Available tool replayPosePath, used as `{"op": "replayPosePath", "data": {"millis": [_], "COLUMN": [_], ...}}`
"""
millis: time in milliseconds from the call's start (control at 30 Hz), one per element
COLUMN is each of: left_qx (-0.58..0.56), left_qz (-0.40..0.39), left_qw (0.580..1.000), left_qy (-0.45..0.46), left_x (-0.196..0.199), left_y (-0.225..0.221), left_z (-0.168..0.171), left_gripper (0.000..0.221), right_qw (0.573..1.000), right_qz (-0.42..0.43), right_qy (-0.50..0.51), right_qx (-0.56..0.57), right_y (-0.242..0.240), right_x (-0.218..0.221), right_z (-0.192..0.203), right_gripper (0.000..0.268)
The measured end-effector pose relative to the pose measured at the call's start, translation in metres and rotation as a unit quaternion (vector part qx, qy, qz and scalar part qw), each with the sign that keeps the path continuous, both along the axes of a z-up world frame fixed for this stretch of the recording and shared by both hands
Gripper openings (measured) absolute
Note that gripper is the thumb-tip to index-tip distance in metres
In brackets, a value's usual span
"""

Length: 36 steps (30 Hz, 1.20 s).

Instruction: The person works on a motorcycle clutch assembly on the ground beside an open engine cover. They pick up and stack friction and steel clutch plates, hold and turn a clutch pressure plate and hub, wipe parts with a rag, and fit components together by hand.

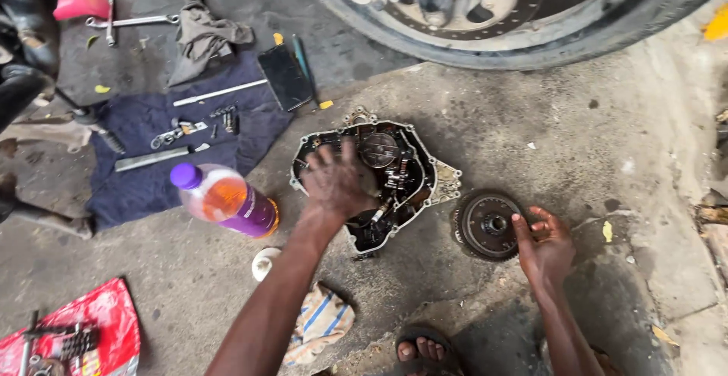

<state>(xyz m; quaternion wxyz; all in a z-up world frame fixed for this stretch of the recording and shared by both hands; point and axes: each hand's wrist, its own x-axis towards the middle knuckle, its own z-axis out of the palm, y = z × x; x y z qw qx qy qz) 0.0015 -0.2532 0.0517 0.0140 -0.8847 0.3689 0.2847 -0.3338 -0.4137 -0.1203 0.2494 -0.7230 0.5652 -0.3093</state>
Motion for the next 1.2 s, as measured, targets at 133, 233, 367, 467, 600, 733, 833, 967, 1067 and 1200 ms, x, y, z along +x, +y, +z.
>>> {"op": "replayPosePath", "data": {"millis": [133,233,367,467,600,733,833,967,1067,1200], "left_qx": [-0.064,-0.276,-0.458,-0.429,-0.409,-0.447,-0.486,-0.528,-0.524,-0.520], "left_qz": [0.049,0.083,0.082,0.057,0.061,0.075,0.097,0.132,0.188,0.284], "left_qw": [0.997,0.954,0.850,0.870,0.894,0.870,0.843,0.819,0.819,0.806], "left_qy": [0.011,0.082,0.245,0.235,0.170,0.191,0.208,0.183,0.141,0.016], "left_x": [0.020,0.026,-0.019,-0.034,-0.012,0.001,0.009,0.017,0.011,0.006], "left_y": [0.025,0.049,0.055,0.048,0.052,0.056,0.051,0.052,0.051,0.057], "left_z": [-0.013,-0.034,0.006,0.015,-0.022,-0.045,-0.055,-0.053,-0.044,-0.049], "left_gripper": [0.124,0.130,0.132,0.131,0.122,0.118,0.118,0.119,0.120,0.121], "right_qw": [0.997,0.974,0.732,0.641,0.644,0.646,0.657,0.637,0.657,0.729], "right_qz": [-0.013,0.053,0.390,0.366,0.313,0.344,0.399,0.429,0.417,0.328], "right_qy": [-0.079,-0.210,-0.421,-0.441,-0.389,-0.353,-0.331,-0.365,-0.336,-0.309], "right_qx": [0.024,0.067,0.367,0.512,0.579,0.582,0.547,0.525,0.532,0.515], "right_y": [0.004,0.032,0.086,0.076,0.080,0.069,0.060,0.061,0.062,0.067], "right_x": [0.007,0.048,0.134,0.159,0.201,0.214,0.225,0.241,0.241,0.243], "right_z": [0.018,0.061,0.140,0.061,0.064,0.034,0.040,0.057,0.072,0.051], "right_gripper": [0.044,0.049,0.071,0.071,0.073,0.071,0.072,0.064,0.048,0.026]}}
